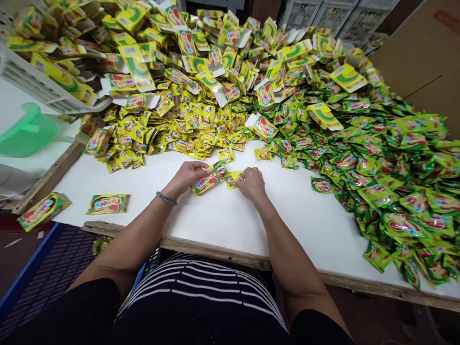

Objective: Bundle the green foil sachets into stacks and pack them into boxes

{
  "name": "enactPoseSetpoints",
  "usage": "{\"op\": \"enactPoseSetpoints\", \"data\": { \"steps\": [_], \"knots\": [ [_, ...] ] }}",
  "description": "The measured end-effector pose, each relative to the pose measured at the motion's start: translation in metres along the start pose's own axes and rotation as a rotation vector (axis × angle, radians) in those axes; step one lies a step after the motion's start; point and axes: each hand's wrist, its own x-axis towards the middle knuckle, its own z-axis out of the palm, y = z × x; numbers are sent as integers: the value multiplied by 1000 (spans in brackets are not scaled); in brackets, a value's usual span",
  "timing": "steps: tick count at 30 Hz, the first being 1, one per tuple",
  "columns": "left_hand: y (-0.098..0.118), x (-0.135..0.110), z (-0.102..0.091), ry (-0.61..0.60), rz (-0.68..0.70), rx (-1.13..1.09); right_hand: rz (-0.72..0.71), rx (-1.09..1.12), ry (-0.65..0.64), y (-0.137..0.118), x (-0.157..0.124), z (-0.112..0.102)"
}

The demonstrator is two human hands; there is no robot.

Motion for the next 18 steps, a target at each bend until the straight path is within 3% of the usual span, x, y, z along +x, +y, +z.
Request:
{"op": "enactPoseSetpoints", "data": {
  "steps": [4,8,10,14,18],
  "knots": [
    [-3,1,-3,24,0,108,61,396,-10,7,6,-1],
    [0,-2,1,-25,-7,85,-48,878,141,6,8,-2],
    [3,-5,4,-82,3,13,-106,936,90,0,6,-1],
    [7,-11,7,-144,37,-101,-140,881,-141,-10,1,-1],
    [7,-14,8,-223,74,-113,-151,867,-183,-15,-3,-5]
  ]
}}
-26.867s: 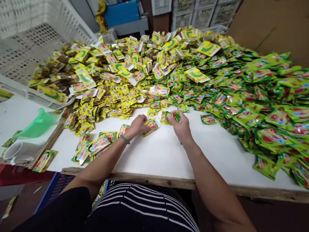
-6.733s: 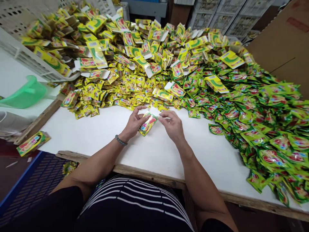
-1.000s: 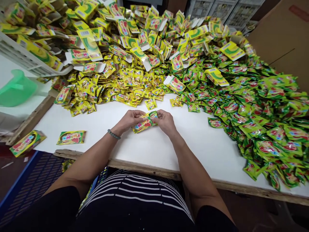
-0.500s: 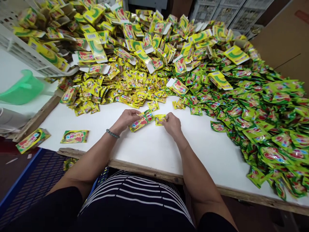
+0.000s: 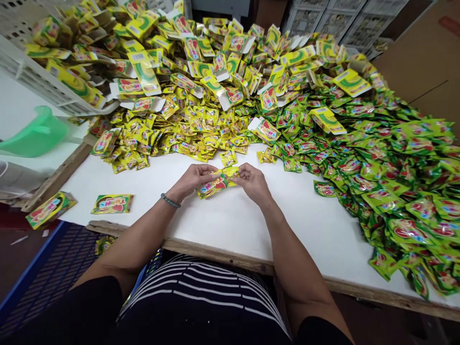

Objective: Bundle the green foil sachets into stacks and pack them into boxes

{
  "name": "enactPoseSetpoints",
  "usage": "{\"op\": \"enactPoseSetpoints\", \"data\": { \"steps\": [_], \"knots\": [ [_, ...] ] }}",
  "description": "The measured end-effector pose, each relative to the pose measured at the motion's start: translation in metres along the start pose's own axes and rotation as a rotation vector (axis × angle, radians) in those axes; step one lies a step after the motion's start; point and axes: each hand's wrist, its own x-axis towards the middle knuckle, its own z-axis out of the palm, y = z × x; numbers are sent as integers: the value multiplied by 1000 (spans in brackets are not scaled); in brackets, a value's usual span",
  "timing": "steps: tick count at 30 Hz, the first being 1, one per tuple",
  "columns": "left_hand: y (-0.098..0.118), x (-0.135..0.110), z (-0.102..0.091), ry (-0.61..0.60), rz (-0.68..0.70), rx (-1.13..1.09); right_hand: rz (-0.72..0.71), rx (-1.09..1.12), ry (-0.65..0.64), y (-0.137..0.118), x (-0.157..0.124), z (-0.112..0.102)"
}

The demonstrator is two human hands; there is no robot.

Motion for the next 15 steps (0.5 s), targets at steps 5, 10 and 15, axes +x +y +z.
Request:
{"op": "enactPoseSetpoints", "data": {
  "steps": [5,10,15],
  "knots": [
    [-2,1,6,-13,-25,-31,-14,-55,-20,-8,-4,-1],
    [-4,0,12,48,-10,-124,-137,-249,155,-12,-8,5],
    [1,-10,15,51,-20,-164,-71,-233,81,-17,-9,8]
  ]
}}
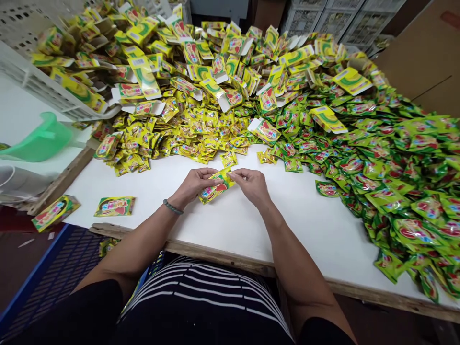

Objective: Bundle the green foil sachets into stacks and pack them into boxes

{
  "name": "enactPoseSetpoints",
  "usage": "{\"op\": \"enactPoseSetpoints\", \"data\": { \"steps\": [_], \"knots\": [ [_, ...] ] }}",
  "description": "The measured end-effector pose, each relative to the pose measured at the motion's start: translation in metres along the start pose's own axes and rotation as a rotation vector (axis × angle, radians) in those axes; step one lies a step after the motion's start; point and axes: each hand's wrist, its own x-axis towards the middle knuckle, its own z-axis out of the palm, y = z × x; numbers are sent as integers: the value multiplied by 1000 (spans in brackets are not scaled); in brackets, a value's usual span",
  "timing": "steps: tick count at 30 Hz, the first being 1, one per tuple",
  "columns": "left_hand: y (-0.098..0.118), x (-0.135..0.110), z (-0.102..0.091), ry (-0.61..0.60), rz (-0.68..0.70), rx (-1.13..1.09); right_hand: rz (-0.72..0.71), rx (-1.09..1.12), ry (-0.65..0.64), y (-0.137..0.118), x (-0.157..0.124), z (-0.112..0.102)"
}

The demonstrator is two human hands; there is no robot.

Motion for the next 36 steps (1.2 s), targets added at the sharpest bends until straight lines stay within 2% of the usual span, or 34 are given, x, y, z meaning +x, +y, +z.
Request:
{"op": "enactPoseSetpoints", "data": {
  "steps": [4,12,19,24,30,36],
  "knots": [
    [4,-5,2,-23,2,13,30,-2,23,-3,0,-5],
    [2,-3,1,-30,32,-33,-85,-179,193,-7,-4,5],
    [1,-5,0,-85,22,-8,-75,-148,106,-2,-3,-6],
    [1,-3,-1,-67,41,-3,-100,-138,100,-4,-4,-4],
    [0,-4,0,-84,54,6,-84,-77,18,-4,-4,-4],
    [3,-5,-1,-129,-37,-64,-18,9,-79,2,0,-15]
  ]
}}
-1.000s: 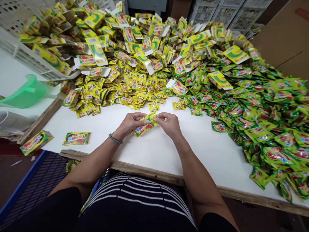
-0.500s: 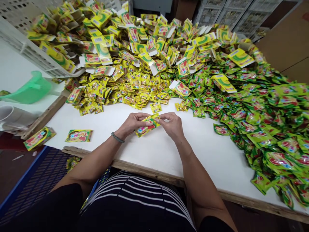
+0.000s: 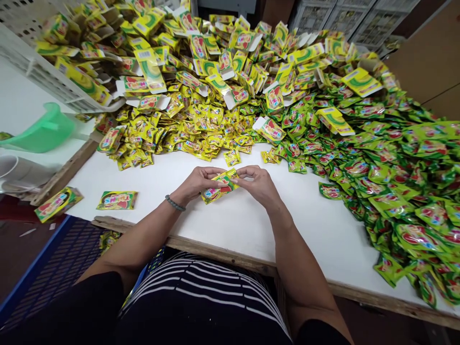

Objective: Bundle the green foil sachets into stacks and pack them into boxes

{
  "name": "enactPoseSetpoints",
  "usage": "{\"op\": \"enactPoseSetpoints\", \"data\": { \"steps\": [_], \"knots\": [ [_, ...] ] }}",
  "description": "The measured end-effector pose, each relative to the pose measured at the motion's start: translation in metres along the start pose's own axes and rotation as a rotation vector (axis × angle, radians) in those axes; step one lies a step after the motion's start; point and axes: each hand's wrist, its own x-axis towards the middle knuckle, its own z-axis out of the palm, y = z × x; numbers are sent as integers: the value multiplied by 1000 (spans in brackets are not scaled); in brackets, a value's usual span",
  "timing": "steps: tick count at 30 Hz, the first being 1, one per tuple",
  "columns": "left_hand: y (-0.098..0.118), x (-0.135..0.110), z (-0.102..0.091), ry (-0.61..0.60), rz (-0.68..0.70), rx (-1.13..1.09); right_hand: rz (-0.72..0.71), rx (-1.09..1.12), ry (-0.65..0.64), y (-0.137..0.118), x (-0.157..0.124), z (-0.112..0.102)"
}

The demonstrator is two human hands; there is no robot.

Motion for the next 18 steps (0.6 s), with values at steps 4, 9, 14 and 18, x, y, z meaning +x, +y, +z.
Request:
{"op": "enactPoseSetpoints", "data": {
  "steps": [4,9,14,18],
  "knots": [
    [1,0,-2,0,-28,-6,12,15,-43,-1,-1,-1],
    [-1,1,2,3,-6,32,4,-41,5,-1,-2,3],
    [-3,3,7,74,66,18,-19,90,-112,-6,-3,11],
    [-4,3,10,82,136,14,-47,36,-195,-19,-8,25]
  ]
}}
